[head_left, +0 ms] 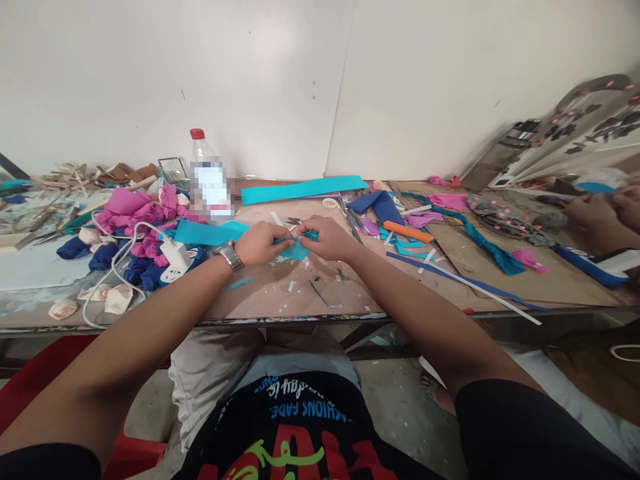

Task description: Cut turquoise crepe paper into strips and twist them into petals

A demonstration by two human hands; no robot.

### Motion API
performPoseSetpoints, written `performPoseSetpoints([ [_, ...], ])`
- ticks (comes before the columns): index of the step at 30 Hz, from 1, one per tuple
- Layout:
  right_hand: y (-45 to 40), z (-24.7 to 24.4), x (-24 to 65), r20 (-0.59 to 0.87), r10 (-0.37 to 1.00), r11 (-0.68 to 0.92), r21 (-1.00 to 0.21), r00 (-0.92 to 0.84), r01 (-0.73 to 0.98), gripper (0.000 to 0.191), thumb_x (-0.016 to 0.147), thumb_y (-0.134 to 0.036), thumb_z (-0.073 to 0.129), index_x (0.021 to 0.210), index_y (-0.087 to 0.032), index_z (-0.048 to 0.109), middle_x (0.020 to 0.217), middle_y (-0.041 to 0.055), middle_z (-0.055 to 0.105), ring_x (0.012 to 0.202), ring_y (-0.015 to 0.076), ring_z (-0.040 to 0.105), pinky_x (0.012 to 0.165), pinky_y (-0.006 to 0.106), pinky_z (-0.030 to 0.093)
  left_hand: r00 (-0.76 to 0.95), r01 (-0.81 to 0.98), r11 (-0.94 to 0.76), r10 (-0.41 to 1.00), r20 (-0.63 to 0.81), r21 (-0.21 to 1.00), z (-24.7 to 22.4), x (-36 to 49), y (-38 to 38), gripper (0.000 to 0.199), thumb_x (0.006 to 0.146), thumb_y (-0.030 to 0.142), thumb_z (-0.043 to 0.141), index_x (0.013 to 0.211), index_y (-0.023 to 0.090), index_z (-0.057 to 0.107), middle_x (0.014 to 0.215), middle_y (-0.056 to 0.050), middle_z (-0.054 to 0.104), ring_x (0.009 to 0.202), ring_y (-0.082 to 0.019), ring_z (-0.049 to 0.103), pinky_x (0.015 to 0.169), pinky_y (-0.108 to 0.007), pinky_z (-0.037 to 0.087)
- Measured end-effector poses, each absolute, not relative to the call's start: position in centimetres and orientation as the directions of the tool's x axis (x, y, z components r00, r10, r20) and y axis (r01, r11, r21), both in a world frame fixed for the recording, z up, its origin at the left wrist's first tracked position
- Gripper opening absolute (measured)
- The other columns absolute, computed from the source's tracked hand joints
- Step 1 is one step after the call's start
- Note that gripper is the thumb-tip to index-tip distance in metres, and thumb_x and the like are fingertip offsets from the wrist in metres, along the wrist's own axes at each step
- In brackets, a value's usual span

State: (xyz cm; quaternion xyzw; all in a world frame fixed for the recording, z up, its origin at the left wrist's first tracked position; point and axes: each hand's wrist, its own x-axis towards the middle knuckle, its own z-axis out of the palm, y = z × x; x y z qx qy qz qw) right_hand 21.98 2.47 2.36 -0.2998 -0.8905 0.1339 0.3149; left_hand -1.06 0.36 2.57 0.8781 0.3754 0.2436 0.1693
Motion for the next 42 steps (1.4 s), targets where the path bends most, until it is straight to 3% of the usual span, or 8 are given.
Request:
performPoseSetpoints([
  [10, 2.81, 2.29, 22.24, 0.479, 0.623, 0.782, -0.406, -0.618, 0.474, 0.016, 0.087, -0.029, 0.061, 0.089, -0.019, 0.073, 0.09, 0.0079, 0.076, 0.085, 0.0228, 0.065, 0.081, 0.035, 0.047, 0.59, 0.547, -0.588, 0.775, 0.224, 0.596, 2.55, -1.28, 0.63, 0.042, 0.094, 0.045, 0.056, 0.063, 0.018, 0.048, 0.056, 0.004, 0.037, 0.056, -0.011, 0.031, 0.055, -0.028, 0.023],
  [20, 2.71, 2.37, 22.35, 0.466, 0.593, 0.804, -0.397, -0.657, 0.444, 0.021, 0.088, -0.034, 0.066, 0.099, -0.021, 0.078, 0.1, 0.0079, 0.08, 0.097, 0.0259, 0.07, 0.09, 0.04, 0.051, 0.597, 0.589, -0.595, 0.777, 0.202, 0.547, 2.55, -1.32, 0.78, 0.042, 0.094, 0.047, 0.054, 0.064, 0.018, 0.053, 0.054, 0.004, 0.038, 0.054, -0.011, 0.032, 0.054, -0.028, 0.022],
  [30, 2.82, 2.23, 22.24, 0.506, 0.59, 0.807, -0.4, -0.63, 0.434, 0.016, 0.089, -0.033, 0.068, 0.094, -0.023, 0.08, 0.096, 0.0044, 0.081, 0.094, 0.0231, 0.072, 0.089, 0.037, 0.053, 0.612, 0.545, -0.548, 0.777, 0.145, 0.634, 2.58, -1.39, 0.94, 0.038, 0.092, 0.047, 0.058, 0.068, 0.018, 0.057, 0.055, 0.004, 0.037, 0.053, -0.01, 0.031, 0.052, -0.028, 0.021],
  [42, 2.55, 2.67, 22.03, 0.572, 0.49, 0.871, -0.296, -0.658, 0.391, 0.017, 0.092, -0.032, 0.062, 0.09, -0.025, 0.078, 0.092, 0.0052, 0.081, 0.089, 0.0234, 0.07, 0.086, 0.041, 0.054, 0.607, 0.434, -0.443, 0.787, 0.109, 0.785, 2.81, -1.43, 1.08, 0.039, 0.093, 0.049, 0.057, 0.076, 0.015, 0.066, 0.061, 0.003, 0.041, 0.058, -0.01, 0.033, 0.056, -0.027, 0.025],
])
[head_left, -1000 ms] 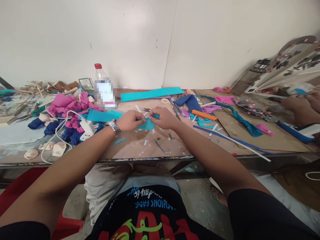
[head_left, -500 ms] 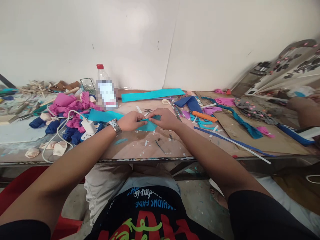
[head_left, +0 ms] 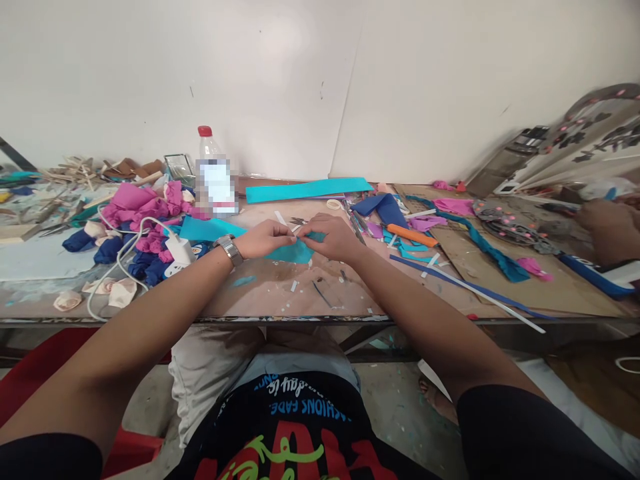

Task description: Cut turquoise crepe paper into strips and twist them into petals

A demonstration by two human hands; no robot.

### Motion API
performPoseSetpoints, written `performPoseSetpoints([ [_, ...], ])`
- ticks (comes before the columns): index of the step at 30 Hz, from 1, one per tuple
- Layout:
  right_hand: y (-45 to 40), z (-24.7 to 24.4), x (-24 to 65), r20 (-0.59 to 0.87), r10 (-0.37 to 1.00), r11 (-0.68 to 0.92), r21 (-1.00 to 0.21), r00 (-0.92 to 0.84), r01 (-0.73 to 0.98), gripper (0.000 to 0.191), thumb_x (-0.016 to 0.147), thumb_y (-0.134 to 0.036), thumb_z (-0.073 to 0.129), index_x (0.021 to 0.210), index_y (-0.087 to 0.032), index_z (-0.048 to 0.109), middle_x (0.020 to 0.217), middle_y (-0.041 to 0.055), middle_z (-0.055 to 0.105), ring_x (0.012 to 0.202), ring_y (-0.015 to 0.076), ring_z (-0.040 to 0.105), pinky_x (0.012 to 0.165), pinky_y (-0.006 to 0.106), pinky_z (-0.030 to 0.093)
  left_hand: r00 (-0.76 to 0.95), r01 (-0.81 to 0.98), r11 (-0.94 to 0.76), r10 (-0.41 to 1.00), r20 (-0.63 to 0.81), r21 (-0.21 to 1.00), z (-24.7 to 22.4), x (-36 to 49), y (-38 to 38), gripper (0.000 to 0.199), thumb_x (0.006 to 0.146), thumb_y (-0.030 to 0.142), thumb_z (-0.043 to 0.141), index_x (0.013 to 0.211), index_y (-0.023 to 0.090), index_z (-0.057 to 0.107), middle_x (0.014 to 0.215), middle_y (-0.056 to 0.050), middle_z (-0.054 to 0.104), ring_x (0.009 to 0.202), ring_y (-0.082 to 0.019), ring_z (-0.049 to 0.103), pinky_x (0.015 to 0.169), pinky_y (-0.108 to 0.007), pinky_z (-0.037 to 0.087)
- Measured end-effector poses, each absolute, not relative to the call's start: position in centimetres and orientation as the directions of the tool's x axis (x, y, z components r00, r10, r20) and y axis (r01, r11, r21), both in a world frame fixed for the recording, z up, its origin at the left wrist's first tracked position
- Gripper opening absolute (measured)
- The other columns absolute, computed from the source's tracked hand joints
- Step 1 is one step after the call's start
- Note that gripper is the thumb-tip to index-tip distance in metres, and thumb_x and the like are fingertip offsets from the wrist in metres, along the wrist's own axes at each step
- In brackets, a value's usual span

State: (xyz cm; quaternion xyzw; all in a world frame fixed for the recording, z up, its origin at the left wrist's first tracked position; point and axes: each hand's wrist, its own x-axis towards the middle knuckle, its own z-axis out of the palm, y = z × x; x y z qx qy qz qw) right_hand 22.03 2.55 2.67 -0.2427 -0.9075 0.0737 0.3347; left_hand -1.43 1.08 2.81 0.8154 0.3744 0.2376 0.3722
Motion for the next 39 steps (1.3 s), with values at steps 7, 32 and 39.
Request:
performPoseSetpoints([
  [7, 2.41, 2.82, 22.12, 0.553, 0.488, 0.872, -0.284, -0.675, 0.398, 0.018, 0.093, -0.034, 0.064, 0.097, -0.024, 0.078, 0.096, 0.0058, 0.081, 0.093, 0.0243, 0.069, 0.089, 0.041, 0.052, 0.594, 0.426, -0.457, 0.792, 0.14, 0.781, 2.71, -1.38, 1.18, 0.042, 0.094, 0.052, 0.057, 0.081, 0.014, 0.069, 0.061, 0.003, 0.042, 0.056, -0.01, 0.032, 0.054, -0.027, 0.023],
  [32, 2.31, 2.28, 21.82, 0.587, 0.507, 0.862, -0.343, -0.631, 0.373, 0.009, 0.087, -0.025, 0.068, 0.09, -0.022, 0.076, 0.09, 0.0046, 0.079, 0.09, 0.0236, 0.069, 0.084, 0.037, 0.052, 0.621, 0.485, -0.551, 0.764, 0.178, 0.679, 2.66, -1.28, 0.88, 0.034, 0.093, 0.044, 0.058, 0.077, 0.015, 0.064, 0.061, 0.004, 0.044, 0.059, -0.01, 0.035, 0.056, -0.025, 0.026],
  [39, 2.54, 2.15, 21.87, 0.614, 0.448, 0.894, -0.304, -0.65, 0.328, 0.009, 0.089, -0.025, 0.068, 0.089, -0.023, 0.077, 0.089, 0.004, 0.079, 0.088, 0.023, 0.069, 0.084, 0.038, 0.053, 0.632, 0.434, -0.509, 0.76, 0.151, 0.744, 2.56, -1.39, 1.08, 0.032, 0.091, 0.043, 0.061, 0.081, 0.014, 0.068, 0.062, 0.003, 0.047, 0.059, -0.01, 0.036, 0.056, -0.025, 0.027],
])
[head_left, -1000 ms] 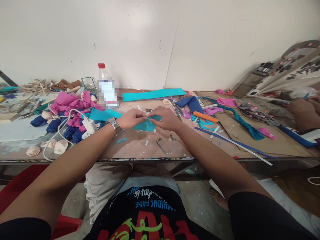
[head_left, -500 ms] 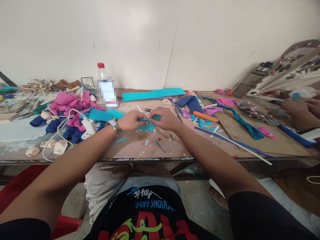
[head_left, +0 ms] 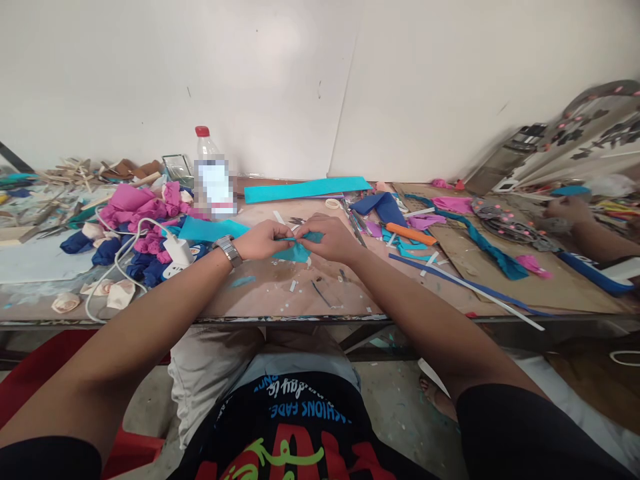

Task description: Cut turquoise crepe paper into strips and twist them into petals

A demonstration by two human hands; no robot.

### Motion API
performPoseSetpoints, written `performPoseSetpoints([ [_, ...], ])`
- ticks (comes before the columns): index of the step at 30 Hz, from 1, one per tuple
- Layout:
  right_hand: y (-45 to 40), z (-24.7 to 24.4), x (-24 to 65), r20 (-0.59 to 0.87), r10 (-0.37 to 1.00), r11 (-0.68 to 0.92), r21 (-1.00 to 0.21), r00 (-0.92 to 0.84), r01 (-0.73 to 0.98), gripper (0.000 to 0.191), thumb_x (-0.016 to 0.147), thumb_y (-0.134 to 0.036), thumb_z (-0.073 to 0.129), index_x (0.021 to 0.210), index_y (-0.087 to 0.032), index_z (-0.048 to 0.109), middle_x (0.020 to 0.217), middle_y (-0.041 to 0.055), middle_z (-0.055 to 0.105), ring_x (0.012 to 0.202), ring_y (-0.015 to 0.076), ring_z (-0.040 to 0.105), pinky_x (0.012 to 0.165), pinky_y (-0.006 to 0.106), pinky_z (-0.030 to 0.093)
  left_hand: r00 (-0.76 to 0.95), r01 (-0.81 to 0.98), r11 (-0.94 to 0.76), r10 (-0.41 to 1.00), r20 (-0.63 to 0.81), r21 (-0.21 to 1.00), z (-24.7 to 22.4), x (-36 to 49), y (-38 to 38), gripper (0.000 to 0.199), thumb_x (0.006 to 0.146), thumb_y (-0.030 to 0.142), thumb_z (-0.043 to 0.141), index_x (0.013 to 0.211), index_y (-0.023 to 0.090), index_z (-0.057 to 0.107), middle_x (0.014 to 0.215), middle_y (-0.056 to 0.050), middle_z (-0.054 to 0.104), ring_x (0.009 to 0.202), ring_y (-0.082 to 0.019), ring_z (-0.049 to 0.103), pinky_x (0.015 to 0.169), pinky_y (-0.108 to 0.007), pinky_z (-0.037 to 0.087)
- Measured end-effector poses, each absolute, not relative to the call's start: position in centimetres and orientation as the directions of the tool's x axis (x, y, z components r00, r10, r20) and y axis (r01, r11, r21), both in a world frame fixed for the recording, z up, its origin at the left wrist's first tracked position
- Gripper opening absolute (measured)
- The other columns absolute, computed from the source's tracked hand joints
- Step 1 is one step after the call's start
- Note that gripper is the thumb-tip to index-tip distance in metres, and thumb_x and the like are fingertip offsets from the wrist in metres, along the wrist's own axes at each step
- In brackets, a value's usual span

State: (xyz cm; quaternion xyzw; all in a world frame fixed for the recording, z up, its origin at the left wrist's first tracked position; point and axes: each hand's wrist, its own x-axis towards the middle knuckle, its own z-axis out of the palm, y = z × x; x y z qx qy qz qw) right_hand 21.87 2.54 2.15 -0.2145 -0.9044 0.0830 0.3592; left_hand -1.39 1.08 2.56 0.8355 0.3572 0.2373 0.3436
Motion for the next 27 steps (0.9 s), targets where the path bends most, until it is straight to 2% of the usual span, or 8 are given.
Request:
performPoseSetpoints([
  [5, 2.53, 2.19, 21.88, 0.622, 0.445, 0.895, -0.312, -0.644, 0.318, 0.01, 0.09, -0.028, 0.067, 0.088, -0.024, 0.077, 0.089, 0.0043, 0.08, 0.088, 0.0225, 0.07, 0.085, 0.039, 0.055, 0.629, 0.417, -0.496, 0.762, 0.152, 0.762, 2.84, -1.35, 0.92, 0.042, 0.097, 0.05, 0.054, 0.082, 0.013, 0.069, 0.062, 0.003, 0.042, 0.059, -0.01, 0.033, 0.056, -0.027, 0.024],
  [9, 2.46, 2.28, 22.0, 0.602, 0.457, 0.889, -0.309, -0.655, 0.337, 0.009, 0.089, -0.03, 0.07, 0.092, -0.024, 0.077, 0.091, 0.004, 0.08, 0.089, 0.0229, 0.07, 0.085, 0.039, 0.055, 0.626, 0.411, -0.488, 0.765, 0.151, 0.77, 2.93, -1.35, 0.95, 0.04, 0.097, 0.048, 0.055, 0.082, 0.013, 0.069, 0.062, 0.003, 0.04, 0.058, -0.01, 0.03, 0.055, -0.026, 0.023],
  [18, 2.56, 2.16, 21.98, 0.613, 0.464, 0.885, -0.302, -0.639, 0.353, 0.01, 0.089, -0.028, 0.068, 0.091, -0.023, 0.077, 0.09, 0.0042, 0.08, 0.088, 0.0228, 0.069, 0.084, 0.038, 0.053, 0.62, 0.393, -0.482, 0.768, 0.162, 0.783, 2.7, -1.22, 0.92, 0.037, 0.095, 0.046, 0.058, 0.088, 0.012, 0.071, 0.064, 0.002, 0.046, 0.058, -0.009, 0.033, 0.054, -0.025, 0.024],
  [27, 2.44, 2.26, 21.98, 0.573, 0.512, 0.859, -0.319, -0.64, 0.401, 0.011, 0.089, -0.029, 0.068, 0.091, -0.023, 0.077, 0.091, 0.0049, 0.079, 0.09, 0.0239, 0.069, 0.085, 0.039, 0.052, 0.611, 0.428, -0.526, 0.768, 0.193, 0.735, 2.59, -1.41, 0.99, 0.036, 0.094, 0.047, 0.06, 0.088, 0.013, 0.072, 0.063, 0.002, 0.049, 0.057, -0.009, 0.034, 0.054, -0.024, 0.025],
])
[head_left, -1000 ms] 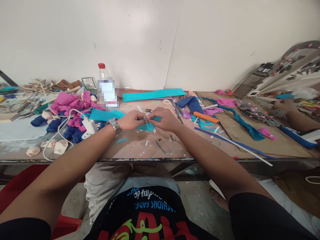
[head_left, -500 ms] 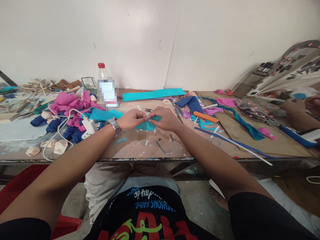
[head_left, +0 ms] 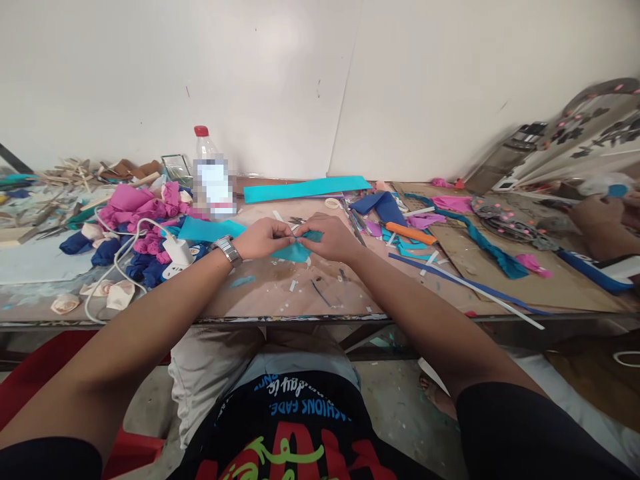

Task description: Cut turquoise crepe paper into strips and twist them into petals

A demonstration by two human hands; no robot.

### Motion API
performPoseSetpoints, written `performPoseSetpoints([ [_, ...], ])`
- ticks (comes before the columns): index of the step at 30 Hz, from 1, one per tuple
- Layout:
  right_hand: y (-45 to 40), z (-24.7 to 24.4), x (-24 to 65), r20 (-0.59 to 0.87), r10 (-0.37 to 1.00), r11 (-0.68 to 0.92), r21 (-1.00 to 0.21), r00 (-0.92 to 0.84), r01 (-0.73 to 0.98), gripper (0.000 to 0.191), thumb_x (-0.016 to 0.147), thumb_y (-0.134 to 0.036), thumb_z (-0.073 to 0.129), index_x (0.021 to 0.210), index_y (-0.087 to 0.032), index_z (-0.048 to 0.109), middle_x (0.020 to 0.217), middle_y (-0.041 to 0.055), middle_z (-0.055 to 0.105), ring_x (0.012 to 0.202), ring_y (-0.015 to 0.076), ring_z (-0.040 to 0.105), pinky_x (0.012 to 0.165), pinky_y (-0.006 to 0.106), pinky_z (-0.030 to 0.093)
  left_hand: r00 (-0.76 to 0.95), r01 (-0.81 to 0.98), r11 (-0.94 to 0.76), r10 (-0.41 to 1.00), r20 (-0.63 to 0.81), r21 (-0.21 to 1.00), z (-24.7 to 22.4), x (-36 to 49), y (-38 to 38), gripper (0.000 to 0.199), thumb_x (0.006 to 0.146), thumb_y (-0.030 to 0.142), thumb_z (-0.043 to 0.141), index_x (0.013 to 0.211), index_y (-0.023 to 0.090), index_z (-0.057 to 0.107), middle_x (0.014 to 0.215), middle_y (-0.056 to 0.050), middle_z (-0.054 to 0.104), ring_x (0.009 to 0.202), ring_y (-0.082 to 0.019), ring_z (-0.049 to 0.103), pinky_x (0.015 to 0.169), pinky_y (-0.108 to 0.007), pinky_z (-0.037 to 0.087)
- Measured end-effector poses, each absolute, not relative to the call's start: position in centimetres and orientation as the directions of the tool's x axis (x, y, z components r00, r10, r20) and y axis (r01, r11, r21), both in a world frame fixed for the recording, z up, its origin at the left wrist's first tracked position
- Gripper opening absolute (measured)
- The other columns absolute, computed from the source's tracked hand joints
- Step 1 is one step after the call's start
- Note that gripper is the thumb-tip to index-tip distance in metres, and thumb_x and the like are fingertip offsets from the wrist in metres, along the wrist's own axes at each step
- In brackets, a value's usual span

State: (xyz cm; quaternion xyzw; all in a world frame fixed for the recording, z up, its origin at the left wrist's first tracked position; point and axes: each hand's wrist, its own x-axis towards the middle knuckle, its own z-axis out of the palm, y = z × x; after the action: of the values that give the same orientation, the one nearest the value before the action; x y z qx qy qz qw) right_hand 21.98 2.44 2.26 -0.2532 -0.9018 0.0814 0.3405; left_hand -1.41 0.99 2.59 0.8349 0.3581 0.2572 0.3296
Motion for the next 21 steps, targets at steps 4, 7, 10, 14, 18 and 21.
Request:
performPoseSetpoints([
  [4, 2.5, 2.3, 22.0, 0.552, 0.509, 0.861, -0.319, -0.661, 0.397, 0.013, 0.091, -0.033, 0.068, 0.09, -0.024, 0.076, 0.09, 0.0049, 0.08, 0.09, 0.0243, 0.068, 0.087, 0.039, 0.051, 0.592, 0.481, -0.544, 0.78, 0.203, 0.687, 2.7, -1.4, 0.8, 0.035, 0.093, 0.045, 0.059, 0.088, 0.014, 0.073, 0.062, 0.002, 0.052, 0.056, -0.01, 0.036, 0.053, -0.025, 0.025],
  [7, 2.6, 2.2, 22.0, 0.551, 0.52, 0.854, -0.325, -0.653, 0.406, 0.012, 0.09, -0.032, 0.069, 0.09, -0.023, 0.077, 0.09, 0.0052, 0.079, 0.091, 0.0245, 0.068, 0.087, 0.039, 0.051, 0.581, 0.524, -0.589, 0.776, 0.248, 0.615, 2.9, -1.2, 0.5, 0.033, 0.094, 0.043, 0.058, 0.086, 0.015, 0.074, 0.063, 0.0, 0.058, 0.057, -0.011, 0.043, 0.056, -0.026, 0.028],
  [10, 2.6, 2.2, 22.0, 0.553, 0.53, 0.848, -0.328, -0.643, 0.417, 0.011, 0.089, -0.031, 0.069, 0.089, -0.022, 0.076, 0.09, 0.0055, 0.079, 0.092, 0.0247, 0.068, 0.087, 0.038, 0.05, 0.571, 0.582, -0.652, 0.753, 0.327, 0.485, 3.1, -1.1, 0.1, 0.028, 0.094, 0.038, 0.057, 0.09, 0.017, 0.075, 0.072, -0.003, 0.069, 0.064, -0.015, 0.054, 0.062, -0.028, 0.033],
  [14, 2.6, 2.1, 22.0, 0.535, 0.528, 0.849, -0.317, -0.659, 0.422, 0.012, 0.09, -0.031, 0.069, 0.089, -0.021, 0.076, 0.09, 0.0059, 0.079, 0.092, 0.0247, 0.067, 0.088, 0.039, 0.05, 0.576, 0.66, -0.673, 0.739, 0.35, 0.334, 3.0, -1.1, -0.1, 0.025, 0.093, 0.033, 0.057, 0.098, 0.02, 0.078, 0.079, -0.005, 0.075, 0.067, -0.018, 0.06, 0.063, -0.029, 0.034],
  [18, 2.6, 2.0, 22.0, 0.515, 0.533, 0.846, -0.321, -0.671, 0.426, 0.012, 0.09, -0.03, 0.066, 0.09, -0.022, 0.074, 0.091, 0.0065, 0.078, 0.093, 0.0251, 0.066, 0.089, 0.039, 0.049, 0.59, 0.677, -0.681, 0.729, 0.347, 0.281, 2.8, -1.1, 0.0, 0.027, 0.095, 0.034, 0.055, 0.102, 0.022, 0.078, 0.085, -0.006, 0.078, 0.073, -0.021, 0.065, 0.066, -0.03, 0.037],
  [21, 2.6, 2.1, 22.0, 0.502, 0.532, 0.846, -0.328, -0.682, 0.419, 0.011, 0.09, -0.029, 0.064, 0.09, -0.021, 0.072, 0.091, 0.0067, 0.076, 0.094, 0.0251, 0.064, 0.089, 0.039, 0.048, 0.593, 0.688, -0.681, 0.727, 0.347, 0.252, 2.7, -1.0, 0.0, 0.027, 0.096, 0.035, 0.055, 0.104, 0.023, 0.078, 0.088, -0.007, 0.079, 0.078, -0.022, 0.068, 0.067, -0.031, 0.038],
])
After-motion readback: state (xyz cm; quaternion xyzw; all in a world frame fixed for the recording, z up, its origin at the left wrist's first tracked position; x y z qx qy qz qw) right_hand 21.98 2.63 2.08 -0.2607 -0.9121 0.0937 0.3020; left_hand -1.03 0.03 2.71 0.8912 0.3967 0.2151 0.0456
